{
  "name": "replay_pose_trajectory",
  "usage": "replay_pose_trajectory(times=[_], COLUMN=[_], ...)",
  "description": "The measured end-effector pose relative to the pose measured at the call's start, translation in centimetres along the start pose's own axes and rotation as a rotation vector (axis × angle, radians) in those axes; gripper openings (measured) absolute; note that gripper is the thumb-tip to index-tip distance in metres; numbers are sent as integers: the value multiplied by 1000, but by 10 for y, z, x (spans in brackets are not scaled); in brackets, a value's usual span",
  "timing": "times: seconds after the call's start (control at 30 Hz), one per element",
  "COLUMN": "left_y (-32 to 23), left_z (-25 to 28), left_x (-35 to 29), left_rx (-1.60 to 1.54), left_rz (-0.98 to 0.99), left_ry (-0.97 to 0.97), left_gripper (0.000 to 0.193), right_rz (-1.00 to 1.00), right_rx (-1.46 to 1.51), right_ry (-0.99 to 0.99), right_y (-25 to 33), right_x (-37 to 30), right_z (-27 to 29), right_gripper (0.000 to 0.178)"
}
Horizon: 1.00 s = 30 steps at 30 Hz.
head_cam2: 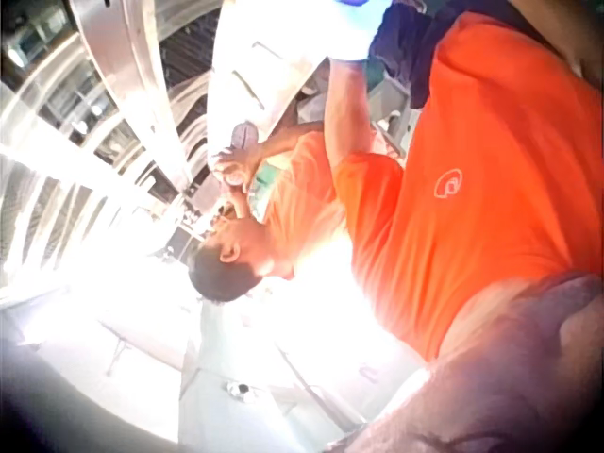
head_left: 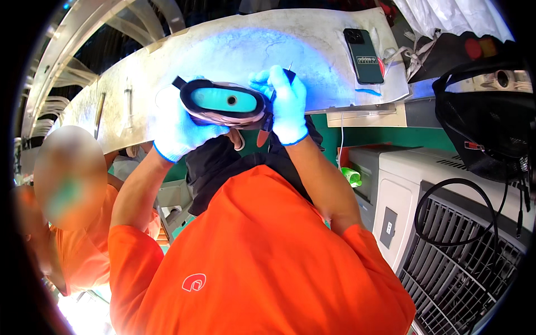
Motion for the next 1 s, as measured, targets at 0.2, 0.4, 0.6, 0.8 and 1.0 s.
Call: replay_pose_trajectory(times=[0.2, 0.4, 0.6, 0.8, 1.0], left_y=[18, 3, -6, 36, 2], left_z=[1, -2, -1, 1, 0], left_x=[-57, -58, -40, -57, -44], left_rx=[394, 385, 367, 313, 345], left_rz=[-409, -501, -526, -540, -507], left_ry=[-175, -139, -99, -101, -140], left_gripper=[61, 51, 32, 38, 42], right_rz=[-83, -56, -142, -107, -267], right_rx=[177, 9, -50, -681, -517], right_ry=[153, 158, 220, 509, 616], right_y=[6, 12, 8, 26, 34], right_x=[-2, -3, -1, 16, 25], right_z=[1, -2, -2, -21, -34], right_gripper=[32, 31, 27, 33, 34])
Point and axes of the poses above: each hand's wrist, its own x-axis towards the middle knuckle, its own z-axis out of the back of the hand, y = z × x, the point moved 4 cm from there along x, towards the middle knuckle, and after that the axes turned 11 degrees about -x, right-handed, at the moved point
